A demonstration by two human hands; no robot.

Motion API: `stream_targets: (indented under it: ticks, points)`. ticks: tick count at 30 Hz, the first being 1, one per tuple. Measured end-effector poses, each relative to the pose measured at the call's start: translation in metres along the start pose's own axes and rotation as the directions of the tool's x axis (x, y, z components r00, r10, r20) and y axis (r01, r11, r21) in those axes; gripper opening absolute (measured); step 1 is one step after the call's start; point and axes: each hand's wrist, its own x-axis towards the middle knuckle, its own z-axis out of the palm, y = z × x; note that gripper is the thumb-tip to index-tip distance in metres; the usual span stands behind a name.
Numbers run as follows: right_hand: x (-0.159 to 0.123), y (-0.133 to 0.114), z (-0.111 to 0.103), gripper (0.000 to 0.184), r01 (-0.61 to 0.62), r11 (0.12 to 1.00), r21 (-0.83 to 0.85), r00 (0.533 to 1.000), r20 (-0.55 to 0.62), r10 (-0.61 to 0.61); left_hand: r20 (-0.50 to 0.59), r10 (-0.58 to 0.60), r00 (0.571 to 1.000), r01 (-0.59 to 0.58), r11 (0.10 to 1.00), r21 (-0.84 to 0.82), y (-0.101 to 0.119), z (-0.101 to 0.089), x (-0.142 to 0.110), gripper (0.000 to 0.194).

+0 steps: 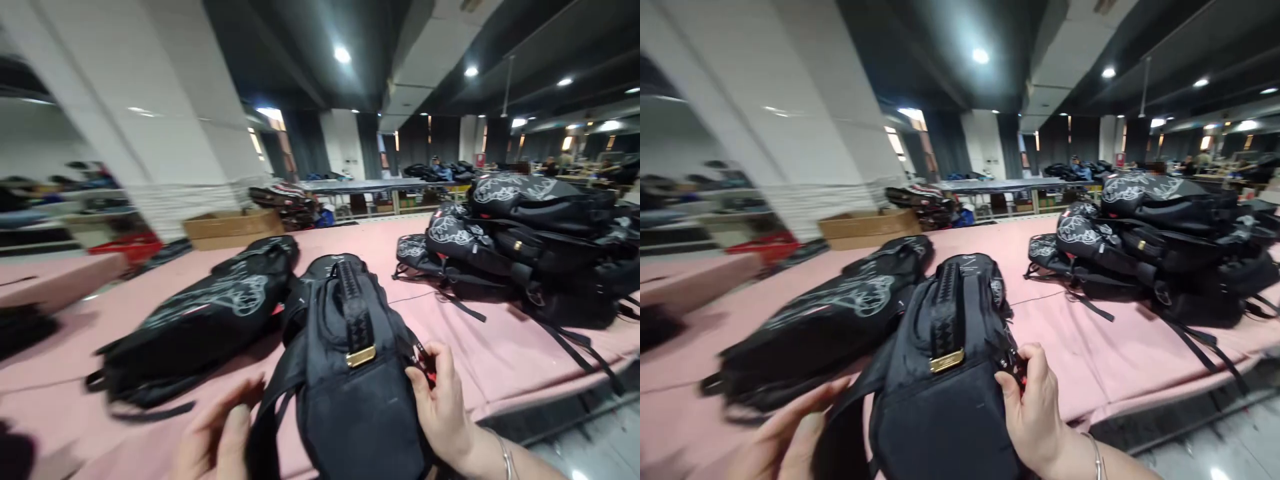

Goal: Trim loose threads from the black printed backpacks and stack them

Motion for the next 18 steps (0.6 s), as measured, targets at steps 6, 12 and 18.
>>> stream_targets:
  ticks: [6, 12, 18]
  points:
    - [-0.004, -0.013, 0.015, 0.018, 0.024, 0.998, 0.06, 0.995, 0.098, -0.03, 0.098, 0.215, 0.972, -0.216, 0.976, 0.008, 0.051, -0.041, 0.029, 0.024]
    - [-0.003, -0.019, -0.003, 0.023, 0.125, 0.991, 0.056, 0.989, 0.076, -0.129, 0.299, 0.392, 0.87, -0.438, 0.893, 0.105, 0.066, -0.057, 0.029, 0.032]
    - [-0.012, -0.024, -0.02, 0.026, 0.251, 0.964, 0.087, 0.962, 0.086, -0.259, 0.476, 0.487, 0.732, -0.549, 0.836, -0.01, 0.096, -0.051, 0.043, 0.009]
